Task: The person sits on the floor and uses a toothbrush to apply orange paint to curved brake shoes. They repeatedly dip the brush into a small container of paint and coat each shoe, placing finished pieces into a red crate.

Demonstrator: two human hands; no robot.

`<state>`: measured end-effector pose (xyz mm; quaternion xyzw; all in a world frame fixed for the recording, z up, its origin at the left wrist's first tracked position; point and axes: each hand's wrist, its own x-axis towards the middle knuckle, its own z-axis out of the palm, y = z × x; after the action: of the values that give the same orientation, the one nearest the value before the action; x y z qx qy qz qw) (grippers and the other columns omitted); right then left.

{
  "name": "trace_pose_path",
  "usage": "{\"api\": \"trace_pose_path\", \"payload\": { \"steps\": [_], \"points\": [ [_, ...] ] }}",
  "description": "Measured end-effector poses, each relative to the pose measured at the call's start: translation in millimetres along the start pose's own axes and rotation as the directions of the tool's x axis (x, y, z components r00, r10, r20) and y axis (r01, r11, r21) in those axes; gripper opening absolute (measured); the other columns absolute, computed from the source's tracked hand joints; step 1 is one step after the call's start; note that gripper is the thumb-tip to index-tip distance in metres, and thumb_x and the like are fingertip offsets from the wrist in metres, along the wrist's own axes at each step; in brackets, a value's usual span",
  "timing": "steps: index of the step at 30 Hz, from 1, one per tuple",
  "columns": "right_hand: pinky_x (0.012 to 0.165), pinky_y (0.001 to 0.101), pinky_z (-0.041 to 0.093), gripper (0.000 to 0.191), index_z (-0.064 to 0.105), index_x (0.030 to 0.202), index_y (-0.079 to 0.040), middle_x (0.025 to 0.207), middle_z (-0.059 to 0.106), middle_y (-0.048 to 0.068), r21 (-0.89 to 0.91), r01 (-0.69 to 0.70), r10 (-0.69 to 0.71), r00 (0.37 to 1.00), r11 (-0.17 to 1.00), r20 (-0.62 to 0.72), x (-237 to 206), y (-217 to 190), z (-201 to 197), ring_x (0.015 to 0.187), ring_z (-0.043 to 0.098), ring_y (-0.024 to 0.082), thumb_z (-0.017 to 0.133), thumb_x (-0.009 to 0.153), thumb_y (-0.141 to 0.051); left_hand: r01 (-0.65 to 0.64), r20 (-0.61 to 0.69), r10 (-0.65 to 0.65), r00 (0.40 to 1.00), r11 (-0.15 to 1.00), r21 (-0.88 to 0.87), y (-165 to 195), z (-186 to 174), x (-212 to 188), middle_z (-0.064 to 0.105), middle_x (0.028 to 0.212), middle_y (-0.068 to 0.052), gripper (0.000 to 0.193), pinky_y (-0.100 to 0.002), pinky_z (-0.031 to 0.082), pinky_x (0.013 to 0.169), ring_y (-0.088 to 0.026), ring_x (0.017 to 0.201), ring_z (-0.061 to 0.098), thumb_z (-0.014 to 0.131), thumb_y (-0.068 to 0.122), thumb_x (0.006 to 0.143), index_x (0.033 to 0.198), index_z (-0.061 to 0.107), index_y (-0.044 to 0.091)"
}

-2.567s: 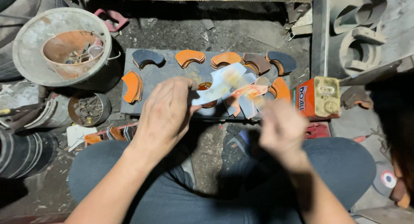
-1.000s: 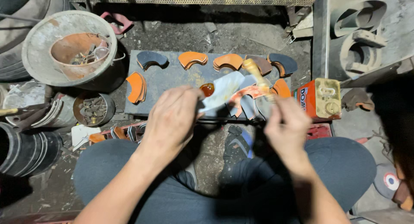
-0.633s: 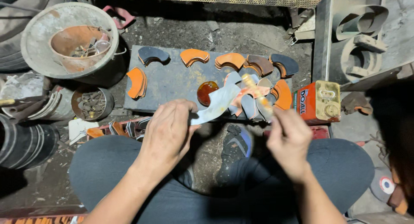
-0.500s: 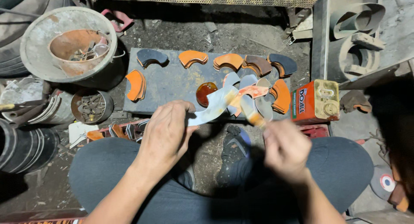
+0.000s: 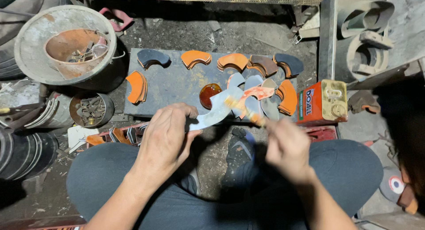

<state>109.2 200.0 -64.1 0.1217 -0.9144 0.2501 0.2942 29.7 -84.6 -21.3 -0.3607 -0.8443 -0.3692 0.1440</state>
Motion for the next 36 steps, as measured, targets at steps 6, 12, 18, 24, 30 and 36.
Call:
{"api": "trace_pose_path", "payload": {
  "steps": [6, 12, 18, 24, 30, 36],
  "points": [
    [0.067, 0.0372, 0.051, 0.022, 0.069, 0.107, 0.003, 0.086, 0.065, 0.016, -0.004, -0.04, 0.04, 0.994, 0.999, -0.099, 2.3, -1.4, 2.6, 0.073, 0.064, 0.03, 0.063, 0.087, 0.011, 0.02, 0.045, -0.019, 0.999, 1.0, -0.019, -0.3, 4.6, 1.5, 0.065, 0.109, -0.016, 0.042, -0.045, 0.048, 0.088, -0.036, 0.101, 0.063, 0.079, 0.004, 0.08, 0.113, 0.053, -0.001],
    [0.066, 0.0379, 0.051, 0.022, 0.07, 0.109, 0.004, 0.084, 0.064, 0.017, -0.005, -0.148, 0.148, 0.987, 0.989, -0.057, -1.7, -2.6, 13.0, 0.071, 0.064, 0.031, 0.066, 0.088, 0.01, -0.023, 0.059, 0.022, 0.998, 1.0, 0.012, 1.2, 6.0, 0.8, 0.064, 0.113, -0.018, 0.044, -0.047, 0.049, 0.093, -0.038, 0.106, 0.062, 0.078, 0.003, 0.077, 0.114, 0.054, 0.0],
    [0.068, 0.0366, 0.053, 0.025, 0.066, 0.11, 0.004, 0.087, 0.065, 0.017, 0.079, 0.03, -0.025, 0.998, 0.996, -0.06, -2.2, -7.2, 15.7, 0.074, 0.066, 0.031, 0.064, 0.086, 0.01, -0.057, 0.041, 0.055, 0.998, 0.997, 0.045, 1.7, 7.5, -0.3, 0.064, 0.113, -0.019, 0.043, -0.046, 0.05, 0.094, -0.038, 0.107, 0.062, 0.077, 0.005, 0.078, 0.115, 0.056, 0.0],
    [0.069, 0.0368, 0.053, 0.023, 0.068, 0.109, 0.004, 0.086, 0.065, 0.017, 0.058, -0.088, 0.094, 0.99, 0.994, -0.109, -10.0, -8.6, 21.0, 0.073, 0.065, 0.031, 0.065, 0.087, 0.011, -0.057, 0.016, 0.056, 0.998, 0.996, 0.076, 1.2, 8.6, -2.4, 0.065, 0.113, -0.019, 0.043, -0.046, 0.05, 0.095, -0.037, 0.107, 0.063, 0.076, 0.005, 0.078, 0.115, 0.056, 0.0],
    [0.074, 0.0408, 0.052, 0.012, 0.067, 0.101, 0.001, 0.089, 0.065, 0.019, -0.084, -0.16, 0.152, 0.984, 0.984, -0.089, -1.9, 5.4, 23.1, 0.08, 0.066, 0.035, 0.064, 0.09, 0.006, -0.051, 0.002, 0.051, 0.999, 0.998, 0.047, -0.2, 6.7, -3.2, 0.065, 0.111, -0.019, 0.038, -0.046, 0.05, 0.092, -0.036, 0.104, 0.063, 0.077, 0.005, 0.083, 0.113, 0.055, 0.0],
    [0.071, 0.0365, 0.052, 0.017, 0.068, 0.109, 0.007, 0.087, 0.064, 0.017, 0.04, -0.176, 0.18, 0.973, 0.984, -0.146, 2.4, -8.0, 2.1, 0.075, 0.065, 0.029, 0.064, 0.093, 0.009, -0.003, -0.068, 0.007, 0.998, 0.999, 0.049, -1.2, 8.0, 0.2, 0.065, 0.109, -0.018, 0.044, -0.047, 0.048, 0.092, -0.037, 0.106, 0.063, 0.081, 0.006, 0.08, 0.112, 0.053, 0.0]
  ]
}}
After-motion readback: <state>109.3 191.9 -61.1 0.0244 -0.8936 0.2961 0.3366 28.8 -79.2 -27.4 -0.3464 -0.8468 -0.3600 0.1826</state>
